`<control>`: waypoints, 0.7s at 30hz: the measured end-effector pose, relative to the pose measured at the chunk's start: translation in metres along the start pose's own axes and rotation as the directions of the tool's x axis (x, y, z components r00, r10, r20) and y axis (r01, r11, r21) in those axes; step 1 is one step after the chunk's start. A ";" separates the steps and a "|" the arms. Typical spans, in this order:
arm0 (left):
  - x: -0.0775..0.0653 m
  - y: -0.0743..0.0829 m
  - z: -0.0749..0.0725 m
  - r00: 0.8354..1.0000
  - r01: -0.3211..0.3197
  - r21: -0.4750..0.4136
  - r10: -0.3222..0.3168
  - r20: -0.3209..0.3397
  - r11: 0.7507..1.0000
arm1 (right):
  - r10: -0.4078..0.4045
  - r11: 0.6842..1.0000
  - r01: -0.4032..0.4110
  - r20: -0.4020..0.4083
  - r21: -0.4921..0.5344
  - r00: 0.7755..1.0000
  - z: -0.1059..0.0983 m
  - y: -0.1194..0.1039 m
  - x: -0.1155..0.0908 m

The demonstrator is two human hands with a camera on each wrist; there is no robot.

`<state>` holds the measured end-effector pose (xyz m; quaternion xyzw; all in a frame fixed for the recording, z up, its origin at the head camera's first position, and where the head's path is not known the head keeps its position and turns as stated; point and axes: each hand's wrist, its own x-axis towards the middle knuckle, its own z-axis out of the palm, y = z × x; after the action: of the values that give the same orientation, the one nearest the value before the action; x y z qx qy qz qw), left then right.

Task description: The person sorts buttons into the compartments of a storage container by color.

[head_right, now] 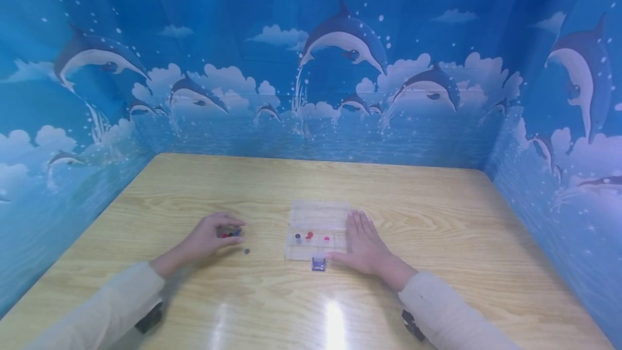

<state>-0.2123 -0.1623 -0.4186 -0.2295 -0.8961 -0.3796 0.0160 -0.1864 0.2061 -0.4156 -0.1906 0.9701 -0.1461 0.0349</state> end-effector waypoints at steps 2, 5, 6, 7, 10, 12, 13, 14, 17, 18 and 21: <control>-0.001 -0.002 -0.002 1.000 0.006 -0.001 -0.006 -0.003 1.000 | 0.004 1.000 -0.004 0.003 0.003 1.000 0.000 0.000 0.000; -0.003 -0.004 -0.005 1.000 0.019 -0.014 -0.019 0.001 1.000 | 0.006 1.000 -0.006 0.004 0.007 1.000 0.001 0.000 0.000; -0.004 -0.004 -0.006 0.999 0.034 -0.029 -0.034 0.003 0.999 | 0.007 1.000 -0.007 0.004 0.009 1.000 0.001 0.000 0.000; -0.004 -0.005 -0.007 0.999 0.042 -0.038 -0.042 0.008 0.998 | 0.009 1.000 -0.009 0.005 0.010 1.000 0.002 0.000 0.000; -0.006 -0.009 -0.011 0.997 0.079 -0.066 -0.077 0.019 0.995 | 0.006 1.000 -0.006 -0.001 0.013 1.000 0.002 0.001 0.000; -0.007 -0.012 -0.014 0.996 0.085 -0.063 -0.084 0.023 0.994 | 0.006 1.000 -0.006 -0.002 0.014 1.000 0.002 0.001 0.000; -0.008 -0.014 -0.015 0.996 0.084 -0.050 -0.083 0.023 0.995 | 0.007 1.000 -0.007 -0.002 0.014 1.000 0.003 0.001 0.000; -0.009 -0.016 -0.017 0.996 0.087 -0.041 -0.086 0.022 0.995 | 0.006 1.000 -0.006 -0.002 0.013 1.000 0.003 0.001 0.000; -0.010 -0.020 -0.021 0.997 0.079 -0.006 -0.079 0.010 0.997 | 0.007 1.000 -0.007 0.001 0.008 1.000 0.003 0.001 0.001; -0.010 -0.021 -0.022 0.997 0.079 0.002 -0.079 0.005 0.997 | 0.006 1.000 -0.006 0.001 0.006 1.000 0.003 0.001 0.001; -0.011 -0.023 -0.025 0.998 0.070 0.013 -0.070 0.000 0.997 | 0.005 1.000 -0.005 0.001 -0.002 1.000 0.003 0.002 0.001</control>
<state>-0.2157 -0.1975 -0.4182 -0.1981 -0.9060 -0.3739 0.0043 -0.1879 0.2062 -0.4192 -0.1881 0.9707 -0.1450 0.0354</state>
